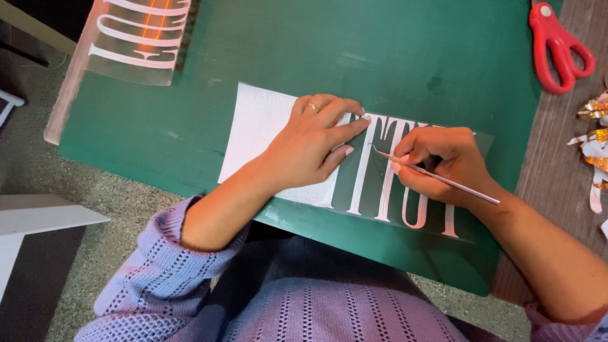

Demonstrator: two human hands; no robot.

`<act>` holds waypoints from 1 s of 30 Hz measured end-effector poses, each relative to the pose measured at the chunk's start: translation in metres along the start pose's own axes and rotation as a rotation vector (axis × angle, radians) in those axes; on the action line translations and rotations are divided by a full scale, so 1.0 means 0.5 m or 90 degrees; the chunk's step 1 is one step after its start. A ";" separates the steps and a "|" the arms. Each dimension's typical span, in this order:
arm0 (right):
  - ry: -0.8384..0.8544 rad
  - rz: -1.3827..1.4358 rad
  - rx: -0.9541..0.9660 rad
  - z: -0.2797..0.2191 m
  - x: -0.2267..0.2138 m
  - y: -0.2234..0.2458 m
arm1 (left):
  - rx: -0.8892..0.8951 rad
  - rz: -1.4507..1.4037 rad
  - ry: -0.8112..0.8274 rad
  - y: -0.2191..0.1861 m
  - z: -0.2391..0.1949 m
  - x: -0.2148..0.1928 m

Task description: Using a weeding tool to remove excess vinyl from a cut sticker design

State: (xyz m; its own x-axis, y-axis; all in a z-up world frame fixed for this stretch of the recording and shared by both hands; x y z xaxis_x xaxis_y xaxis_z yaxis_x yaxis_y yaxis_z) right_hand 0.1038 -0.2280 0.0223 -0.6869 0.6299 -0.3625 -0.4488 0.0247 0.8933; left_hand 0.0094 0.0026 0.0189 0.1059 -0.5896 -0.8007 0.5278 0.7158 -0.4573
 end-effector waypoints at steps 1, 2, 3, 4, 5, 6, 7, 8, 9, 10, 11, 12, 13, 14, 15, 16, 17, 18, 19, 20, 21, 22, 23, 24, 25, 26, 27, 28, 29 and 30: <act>0.000 0.000 0.000 0.002 -0.001 0.003 | -0.001 0.000 0.000 0.002 0.001 0.000; 0.004 -0.001 -0.006 0.003 -0.001 0.006 | -0.002 -0.007 0.005 0.004 0.001 0.001; 0.009 -0.003 -0.012 0.005 -0.001 0.009 | -0.004 -0.015 0.009 0.005 0.001 0.002; 0.009 -0.003 -0.012 0.002 -0.001 0.004 | -0.004 -0.015 0.010 0.004 0.001 0.000; 0.012 -0.011 -0.014 -0.001 -0.001 -0.001 | -0.005 -0.019 0.011 0.003 0.002 -0.002; 0.014 -0.019 -0.016 -0.004 -0.002 -0.006 | -0.006 -0.022 0.012 0.002 0.004 -0.004; 0.014 -0.019 -0.016 -0.001 -0.001 0.000 | -0.006 -0.022 0.012 0.003 0.003 -0.004; 0.013 -0.006 -0.011 0.002 0.000 0.007 | -0.008 -0.045 0.011 0.004 0.002 -0.004; 0.011 0.007 -0.005 0.005 0.000 0.013 | -0.010 -0.067 0.010 0.005 0.001 -0.004; 0.011 0.007 -0.006 0.005 0.000 0.014 | -0.010 -0.067 0.011 0.005 0.001 -0.004; 0.014 0.009 -0.006 0.005 0.000 0.014 | -0.010 -0.072 0.013 0.006 0.001 -0.005; 0.018 0.012 -0.005 0.004 0.000 0.015 | -0.011 -0.078 0.016 0.005 0.001 -0.005; 0.018 0.012 -0.004 0.004 0.000 0.014 | -0.011 -0.078 0.016 0.007 0.001 -0.003; 0.017 0.007 -0.009 0.004 -0.001 0.012 | -0.012 -0.083 0.014 0.008 0.001 -0.002; 0.017 0.002 -0.013 0.004 -0.001 0.010 | -0.013 -0.088 0.011 0.009 0.001 0.000; 0.017 0.002 -0.014 0.003 -0.002 0.008 | -0.012 -0.087 0.011 0.009 0.001 -0.001; 0.019 -0.005 -0.014 0.002 -0.002 0.005 | -0.012 -0.092 0.013 0.008 0.002 -0.002; 0.022 -0.013 -0.013 0.001 -0.003 0.003 | -0.012 -0.097 0.015 0.007 0.002 -0.002; 0.023 -0.012 -0.013 0.001 -0.004 0.004 | -0.013 -0.096 0.014 0.006 0.003 0.001; 0.023 -0.004 -0.010 0.001 -0.004 0.005 | -0.018 -0.092 0.013 0.005 0.004 0.002; 0.022 0.004 -0.006 0.001 -0.003 0.005 | -0.022 -0.089 0.013 0.005 0.006 0.004; 0.021 0.005 -0.005 0.001 -0.003 0.007 | -0.022 -0.090 0.014 0.006 0.008 0.009; 0.018 0.001 -0.015 0.001 -0.002 0.009 | -0.030 -0.097 0.012 0.007 0.010 0.013; 0.017 -0.001 -0.026 0.004 0.001 0.012 | -0.041 -0.102 0.009 0.008 0.011 0.016; 0.018 0.000 -0.028 0.001 0.001 0.009 | -0.042 -0.101 0.009 0.002 0.013 0.018; 0.020 -0.006 -0.021 -0.002 0.000 0.006 | -0.078 -0.104 0.000 -0.002 0.018 0.020; 0.021 -0.013 -0.014 -0.004 -0.001 0.004 | -0.113 -0.108 -0.009 -0.006 0.022 0.023; 0.021 -0.013 -0.013 -0.004 -0.001 0.002 | -0.113 -0.108 -0.009 -0.009 0.023 0.028; 0.023 -0.021 -0.018 -0.004 -0.001 0.001 | -0.144 -0.091 -0.024 -0.012 0.024 0.033; 0.024 -0.031 -0.023 -0.005 -0.003 -0.002 | -0.172 -0.073 -0.040 -0.014 0.028 0.039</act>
State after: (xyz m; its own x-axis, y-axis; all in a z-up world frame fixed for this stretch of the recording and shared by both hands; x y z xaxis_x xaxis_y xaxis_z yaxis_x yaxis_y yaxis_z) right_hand 0.1040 -0.2309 0.0214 -0.6843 0.5993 -0.4153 -0.5021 0.0257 0.8644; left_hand 0.0195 -0.0193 0.0120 0.1144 -0.6882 -0.7165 0.2961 0.7121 -0.6366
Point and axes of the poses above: each hand's wrist, its own z-axis towards the middle knuckle, its own x-axis out of the palm, y = z × x, the point moved 1 cm from there along z, towards the middle knuckle, and after that the axes turned 6 degrees about x, right-handed, at the moved point
